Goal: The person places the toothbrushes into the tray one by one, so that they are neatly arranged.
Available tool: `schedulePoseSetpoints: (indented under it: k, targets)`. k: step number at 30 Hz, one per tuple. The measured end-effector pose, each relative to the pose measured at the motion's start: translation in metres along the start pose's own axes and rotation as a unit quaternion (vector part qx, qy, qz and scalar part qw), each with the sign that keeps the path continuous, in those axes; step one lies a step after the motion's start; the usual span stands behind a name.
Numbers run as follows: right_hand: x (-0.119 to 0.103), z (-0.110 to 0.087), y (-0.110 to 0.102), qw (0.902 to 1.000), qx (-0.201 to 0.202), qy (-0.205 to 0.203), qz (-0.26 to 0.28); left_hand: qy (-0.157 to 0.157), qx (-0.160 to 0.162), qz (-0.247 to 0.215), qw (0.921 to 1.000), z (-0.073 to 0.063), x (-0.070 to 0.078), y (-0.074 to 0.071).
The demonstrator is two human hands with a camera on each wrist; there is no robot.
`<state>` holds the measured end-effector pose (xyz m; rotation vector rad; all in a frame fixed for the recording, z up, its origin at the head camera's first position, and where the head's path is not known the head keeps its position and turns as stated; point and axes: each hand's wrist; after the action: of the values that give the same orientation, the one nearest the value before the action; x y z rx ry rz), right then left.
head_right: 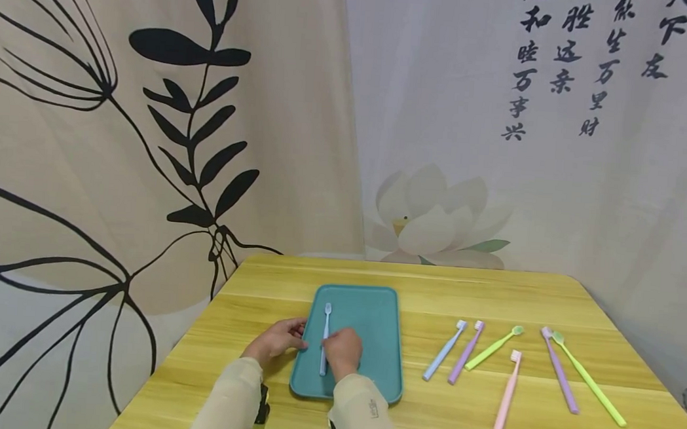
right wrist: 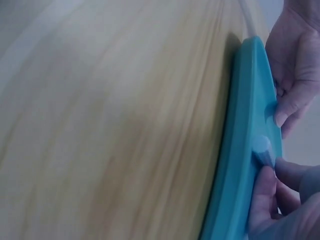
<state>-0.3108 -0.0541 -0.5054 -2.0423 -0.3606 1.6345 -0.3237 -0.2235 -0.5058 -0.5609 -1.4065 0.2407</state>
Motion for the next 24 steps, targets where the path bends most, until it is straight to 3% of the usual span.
schedulePoseSetpoints:
  k: [9,16,24]
  targets:
    - [0.002,0.001,-0.012,0.9999,-0.014,0.003,0.01,0.005,-0.009,-0.005,0.9999,0.004,0.006,0.005]
    - [0.007,0.004,-0.019,0.9951,-0.081,-0.009,0.056,0.019,-0.013,-0.001,0.9997,0.004,0.004,0.002]
    - [0.006,0.008,-0.041,0.9852,-0.134,-0.026,0.104,0.005,-0.003,0.001,1.0,0.0,0.001,-0.003]
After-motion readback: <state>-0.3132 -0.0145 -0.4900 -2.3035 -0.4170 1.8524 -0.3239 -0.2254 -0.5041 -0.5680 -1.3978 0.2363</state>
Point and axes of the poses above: each hand's wrist, its own z-axis towards the middle knuckle, its own y-axis out of the palm, x = y × z, and after that the axes turned 11 degrees about y, right-handed
